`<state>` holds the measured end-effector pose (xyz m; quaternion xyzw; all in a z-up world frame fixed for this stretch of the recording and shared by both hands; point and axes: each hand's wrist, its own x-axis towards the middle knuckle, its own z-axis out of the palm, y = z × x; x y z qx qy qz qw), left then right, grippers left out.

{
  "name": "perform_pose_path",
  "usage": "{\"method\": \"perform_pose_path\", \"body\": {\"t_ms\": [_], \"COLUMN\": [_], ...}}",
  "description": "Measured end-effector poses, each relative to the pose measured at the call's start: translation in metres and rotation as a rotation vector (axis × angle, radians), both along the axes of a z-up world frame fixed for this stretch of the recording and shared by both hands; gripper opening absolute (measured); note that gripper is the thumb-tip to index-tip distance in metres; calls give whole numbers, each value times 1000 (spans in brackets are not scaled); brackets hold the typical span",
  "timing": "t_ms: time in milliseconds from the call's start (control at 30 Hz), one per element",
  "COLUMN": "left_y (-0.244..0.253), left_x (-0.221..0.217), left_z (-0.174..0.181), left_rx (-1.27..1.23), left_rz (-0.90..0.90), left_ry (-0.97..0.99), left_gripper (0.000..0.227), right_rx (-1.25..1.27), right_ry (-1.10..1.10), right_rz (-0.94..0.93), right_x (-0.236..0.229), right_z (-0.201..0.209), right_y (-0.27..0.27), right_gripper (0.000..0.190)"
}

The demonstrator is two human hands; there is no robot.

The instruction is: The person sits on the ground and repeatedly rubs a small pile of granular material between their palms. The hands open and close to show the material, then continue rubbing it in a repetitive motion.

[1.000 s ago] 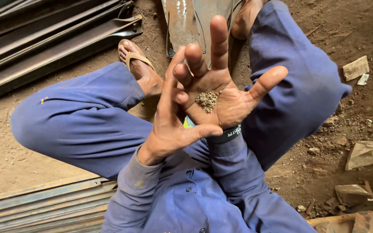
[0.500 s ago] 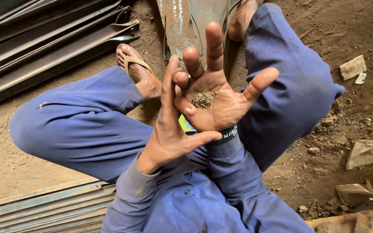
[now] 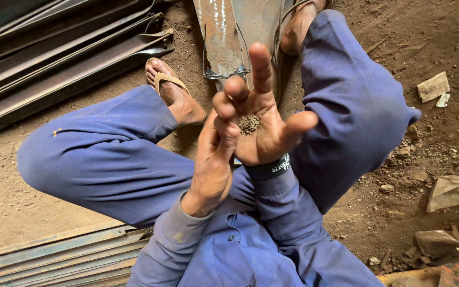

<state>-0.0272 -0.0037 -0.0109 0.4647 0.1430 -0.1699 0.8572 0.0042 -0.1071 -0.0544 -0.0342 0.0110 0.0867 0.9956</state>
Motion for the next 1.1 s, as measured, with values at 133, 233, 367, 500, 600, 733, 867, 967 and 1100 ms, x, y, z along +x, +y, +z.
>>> {"method": "perform_pose_path", "body": {"t_ms": [133, 233, 367, 500, 600, 733, 867, 967, 1100], "left_y": [-10, -15, -13, -4, -4, -12, -7, -6, -13], "left_x": [-4, -5, 6, 20, 20, 24, 17, 14, 28], "left_z": [-11, -13, -1, 5, -5, -19, -22, -10, 5], "left_rx": [-11, -95, 1, -107, 524, 196, -189, 435, 94], "left_rz": [3, 111, 138, -4, 90, 133, 96, 85, 15], "left_ry": [188, 150, -20, -45, -271, -306, -281, -436, -51], "left_gripper": [47, 59, 65, 69, 77, 63, 46, 58, 64], "right_rx": [-19, -228, -355, 18, -107, -144, -20, -221, -135], "right_ry": [-9, -72, -120, -35, 84, 33, -55, 79, 29], "right_rz": [45, 80, 90, 143, 173, 128, 141, 92, 41], "right_x": [-3, -3, 4, 13, 14, 19, 11, 9, 24], "right_z": [-2, 3, 15, 19, 18, 21, 15, 15, 27], "right_y": [4, 1, -7, 2, 6, -5, 1, 7, -7], "right_gripper": [51, 56, 80, 81, 83, 78, 79, 78, 75]}}
